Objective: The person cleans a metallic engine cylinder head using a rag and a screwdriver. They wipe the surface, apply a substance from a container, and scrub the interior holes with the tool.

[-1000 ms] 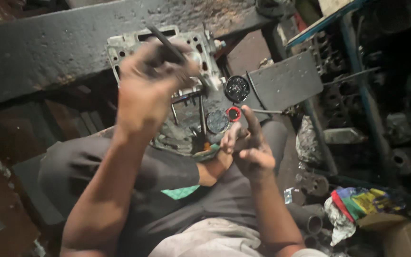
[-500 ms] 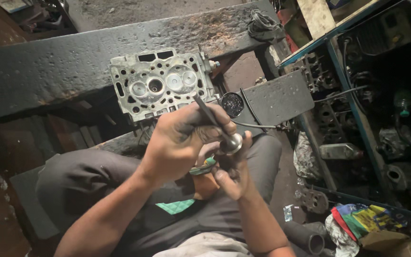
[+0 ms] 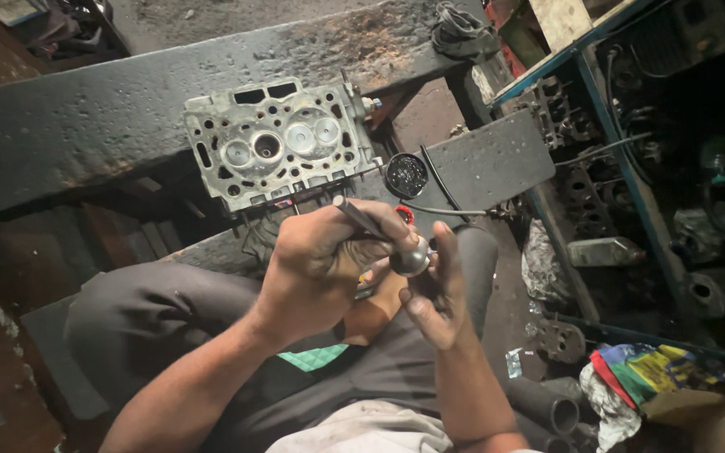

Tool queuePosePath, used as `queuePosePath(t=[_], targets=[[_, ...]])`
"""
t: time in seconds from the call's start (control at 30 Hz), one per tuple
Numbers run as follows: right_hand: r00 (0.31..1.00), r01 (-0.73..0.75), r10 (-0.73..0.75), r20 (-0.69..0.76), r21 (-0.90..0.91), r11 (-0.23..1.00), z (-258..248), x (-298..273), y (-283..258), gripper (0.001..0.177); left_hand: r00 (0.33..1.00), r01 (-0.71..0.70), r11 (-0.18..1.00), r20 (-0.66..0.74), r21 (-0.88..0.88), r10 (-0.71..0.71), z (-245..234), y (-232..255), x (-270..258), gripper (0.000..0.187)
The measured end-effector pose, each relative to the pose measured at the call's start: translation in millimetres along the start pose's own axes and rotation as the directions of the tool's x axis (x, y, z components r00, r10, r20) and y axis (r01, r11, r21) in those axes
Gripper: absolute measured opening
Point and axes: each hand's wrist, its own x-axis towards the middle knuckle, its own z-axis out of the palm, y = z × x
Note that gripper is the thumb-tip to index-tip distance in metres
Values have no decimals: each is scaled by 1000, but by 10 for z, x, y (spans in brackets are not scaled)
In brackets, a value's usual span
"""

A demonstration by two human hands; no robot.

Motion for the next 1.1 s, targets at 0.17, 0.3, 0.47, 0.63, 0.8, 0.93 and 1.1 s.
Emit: queuePosePath(t=[0.17,0.3,0.47,0.63,0.8,0.93,1.1], targets=[[999,25,-14,44,-260,965,-30,62,51,98,995,-102,993,3,50,102,9,56,-7,24],[985,147,-114,133,-268,952,-81,100,119,114,998,-54,994,-29,100,57,49,22,-12,19],[982,173,-122,147,-405,898,-123,33,354,115,992,-97,986,-63,136,107,62,16,-17,21],[999,53,-49,24,-259,964,-76,4,245,97,996,-72,991,-46,109,77,44,17,-14,18],[1000,27,-22,20,-292,956,-130,-24,125,71,997,-65,990,-34,125,70,65,19,8,18],[981,174,-122,152,-403,898,-201,45,172,86,996,-61,986,-50,154,69,53,37,8,19],[992,-114,115,59,-25,993,-249,-217,452,104,990,-89,987,-95,132,101,86,15,-12,20]])
